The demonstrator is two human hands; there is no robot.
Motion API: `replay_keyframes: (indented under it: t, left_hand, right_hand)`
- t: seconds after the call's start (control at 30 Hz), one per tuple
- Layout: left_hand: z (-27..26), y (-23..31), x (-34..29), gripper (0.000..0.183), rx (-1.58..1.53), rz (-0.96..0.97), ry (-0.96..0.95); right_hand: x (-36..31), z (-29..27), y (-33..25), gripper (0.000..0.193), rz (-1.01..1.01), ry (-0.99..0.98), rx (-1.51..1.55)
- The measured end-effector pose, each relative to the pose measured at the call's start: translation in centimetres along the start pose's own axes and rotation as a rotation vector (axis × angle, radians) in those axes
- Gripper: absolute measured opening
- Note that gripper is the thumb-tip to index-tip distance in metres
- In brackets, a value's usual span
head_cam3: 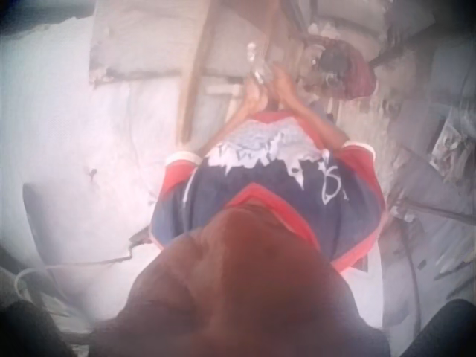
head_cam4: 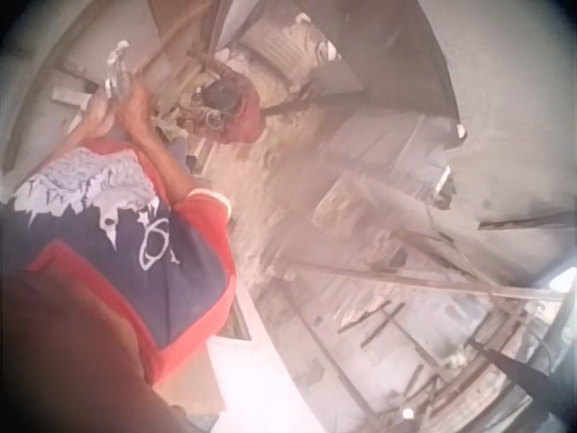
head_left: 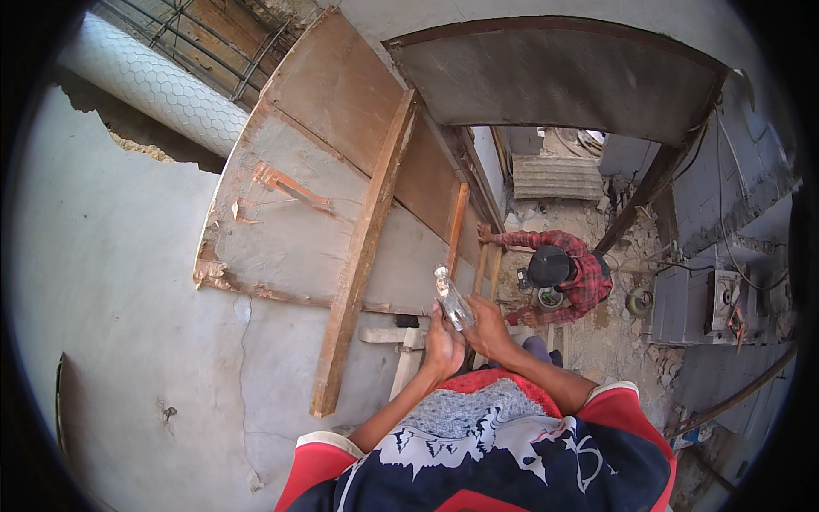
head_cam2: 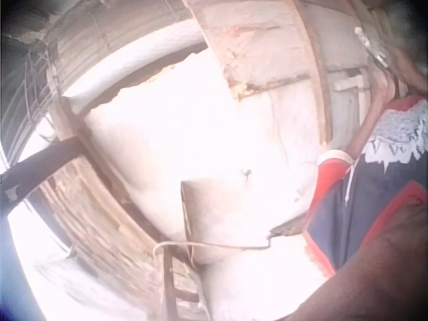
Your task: The person hammers nails into a wooden frame attached to a wall, using a hammer and nails. They adjust the position of the wooden pieces and secure them to the wall structure.
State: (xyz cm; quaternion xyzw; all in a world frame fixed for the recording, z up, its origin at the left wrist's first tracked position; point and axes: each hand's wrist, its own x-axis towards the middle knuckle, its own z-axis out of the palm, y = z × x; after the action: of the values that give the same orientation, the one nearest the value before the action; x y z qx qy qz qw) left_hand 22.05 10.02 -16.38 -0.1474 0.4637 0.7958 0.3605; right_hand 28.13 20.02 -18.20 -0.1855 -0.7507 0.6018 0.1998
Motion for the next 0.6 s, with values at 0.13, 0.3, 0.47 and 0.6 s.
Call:
replay_keyframes:
  t: [0.13,0.3,0.47,0.6]
  left_hand:
    - [-4.7,-1.0,3.9,0.032,0.139,0.056,0.085]
    - [-1.0,3.1,2.6,0.038,0.921,0.517,-0.063]
    - [4.6,9.6,3.3,0.022,1.426,0.831,-0.329]
    - [9.0,13.9,4.9,0.020,1.661,0.938,-0.599]
  right_hand:
    - [0.8,-0.3,-1.5,0.036,-0.071,-0.012,0.047]
    - [3.8,-2.1,-3.0,0.032,-0.179,0.163,0.013]
    - [7.2,-2.3,-3.1,0.022,-0.235,0.337,0.081]
    - [9.6,-3.6,-4.7,0.021,-0.248,0.389,0.030]
